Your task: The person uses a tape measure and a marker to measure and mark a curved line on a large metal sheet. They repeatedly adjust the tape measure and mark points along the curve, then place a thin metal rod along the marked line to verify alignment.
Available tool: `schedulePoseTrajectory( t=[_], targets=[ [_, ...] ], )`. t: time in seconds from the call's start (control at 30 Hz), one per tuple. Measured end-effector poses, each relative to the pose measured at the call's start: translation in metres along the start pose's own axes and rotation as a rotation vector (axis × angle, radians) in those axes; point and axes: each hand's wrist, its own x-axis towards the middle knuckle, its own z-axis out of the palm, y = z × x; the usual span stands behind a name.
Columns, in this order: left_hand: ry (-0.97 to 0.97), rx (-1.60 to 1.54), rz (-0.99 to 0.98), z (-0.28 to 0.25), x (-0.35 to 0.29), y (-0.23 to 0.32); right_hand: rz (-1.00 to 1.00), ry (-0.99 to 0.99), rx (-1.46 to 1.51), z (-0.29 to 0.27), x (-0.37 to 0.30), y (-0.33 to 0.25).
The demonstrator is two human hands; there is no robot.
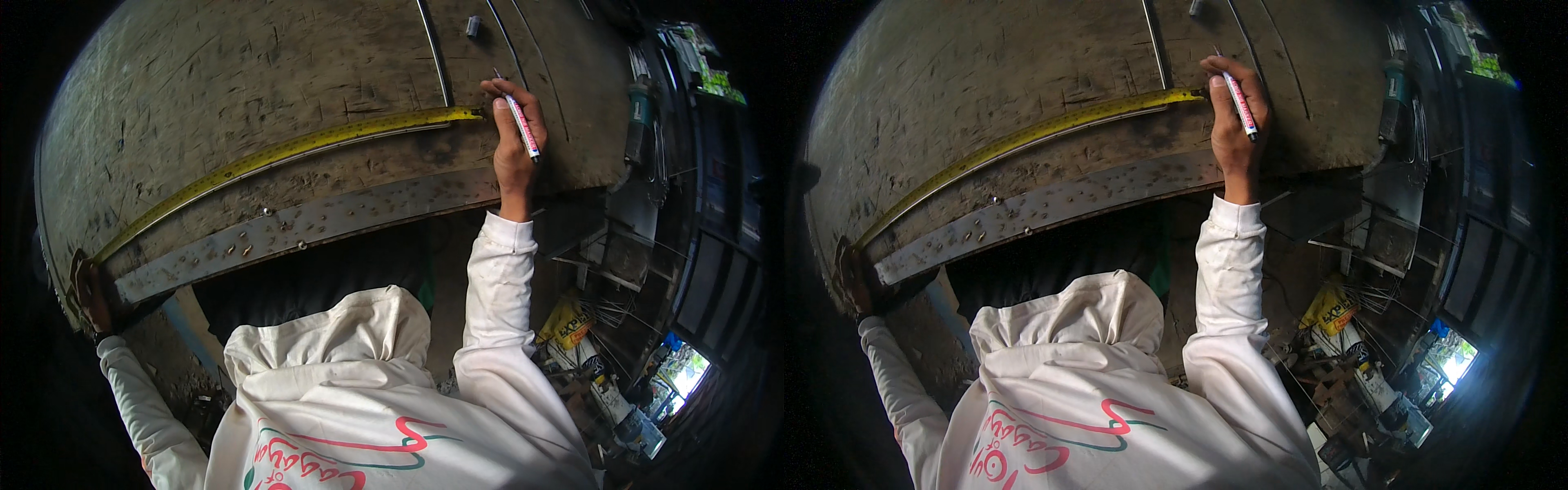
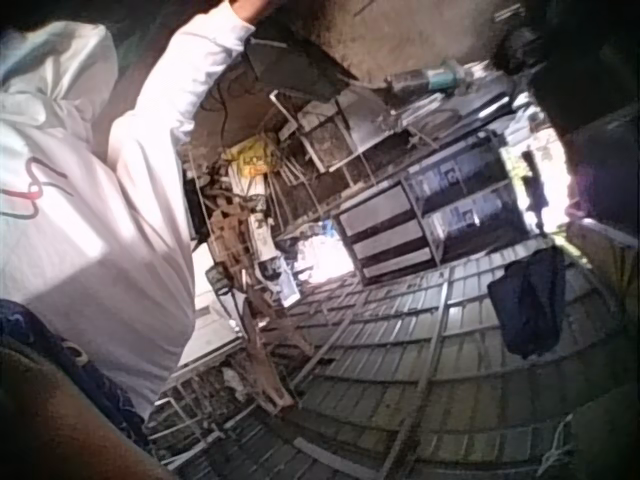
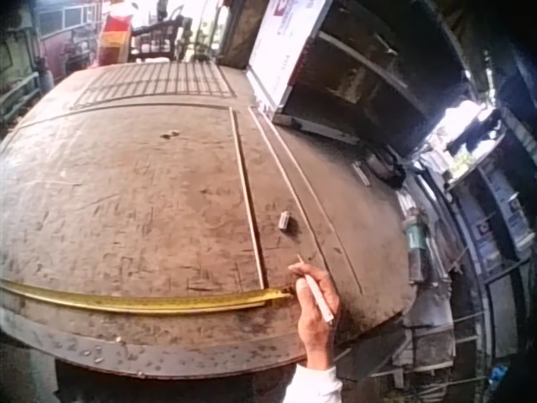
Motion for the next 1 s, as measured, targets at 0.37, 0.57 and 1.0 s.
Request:
schedulePoseTrajectory(
  t=[0.37,0.57,1.0],
  targets=[
    [0.037,-0.101,-0.065,0.006,-0.004,-0.010,0.012,-0.005,0.023,0.003,0.000,-0.006],
    [0.043,-0.120,-0.042,0.008,-0.004,-0.012,0.001,-0.032,-0.065,0.001,-0.001,-0.003],
    [0.026,-0.024,-0.062,0.006,-0.002,-0.004,0.029,-0.033,-0.083,0.002,-0.002,-0.006]
  ],
)
